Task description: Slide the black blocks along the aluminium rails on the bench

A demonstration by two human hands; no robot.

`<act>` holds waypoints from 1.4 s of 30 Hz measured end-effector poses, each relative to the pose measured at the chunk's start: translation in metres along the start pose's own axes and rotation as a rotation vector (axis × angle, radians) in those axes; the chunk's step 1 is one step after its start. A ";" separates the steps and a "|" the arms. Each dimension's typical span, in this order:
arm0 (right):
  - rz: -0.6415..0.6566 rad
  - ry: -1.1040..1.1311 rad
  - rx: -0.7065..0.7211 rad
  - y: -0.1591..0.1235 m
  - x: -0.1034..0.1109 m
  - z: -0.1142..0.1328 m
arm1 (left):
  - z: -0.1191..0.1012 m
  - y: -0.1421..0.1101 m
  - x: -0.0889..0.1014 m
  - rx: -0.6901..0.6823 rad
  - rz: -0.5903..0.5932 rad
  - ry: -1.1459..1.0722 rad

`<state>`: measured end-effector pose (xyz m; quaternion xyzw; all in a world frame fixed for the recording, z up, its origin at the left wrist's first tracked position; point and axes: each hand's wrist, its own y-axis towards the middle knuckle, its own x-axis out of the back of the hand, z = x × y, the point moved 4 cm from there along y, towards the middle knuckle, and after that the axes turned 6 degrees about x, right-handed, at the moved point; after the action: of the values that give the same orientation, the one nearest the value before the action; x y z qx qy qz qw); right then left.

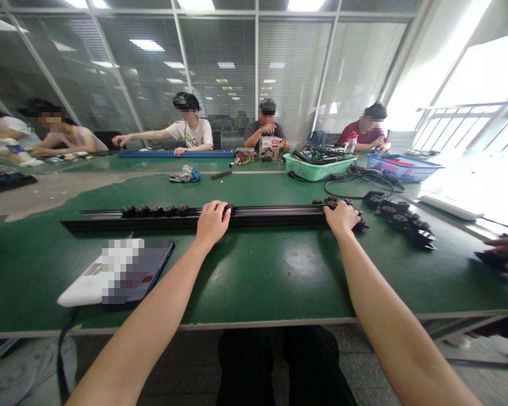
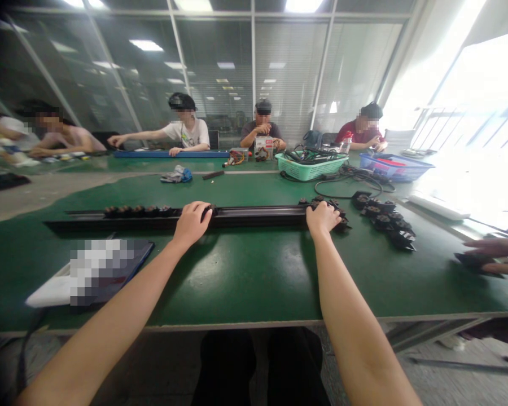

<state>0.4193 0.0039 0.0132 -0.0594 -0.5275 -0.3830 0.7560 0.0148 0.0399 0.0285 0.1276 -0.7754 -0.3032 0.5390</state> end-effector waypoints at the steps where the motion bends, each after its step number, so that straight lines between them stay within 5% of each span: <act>1: -0.001 -0.004 -0.001 0.000 0.000 0.000 | 0.000 0.000 0.000 -0.001 0.000 0.001; 24: -0.034 -0.035 -0.017 -0.001 0.008 -0.003 | -0.001 0.000 0.001 -0.005 0.006 0.013; 42: 0.019 0.185 -0.105 -0.002 0.010 -0.008 | -0.002 -0.001 0.002 0.009 0.011 -0.002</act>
<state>0.4256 -0.0071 0.0171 -0.0683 -0.4342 -0.4070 0.8007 0.0153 0.0378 0.0302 0.1254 -0.7779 -0.2967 0.5396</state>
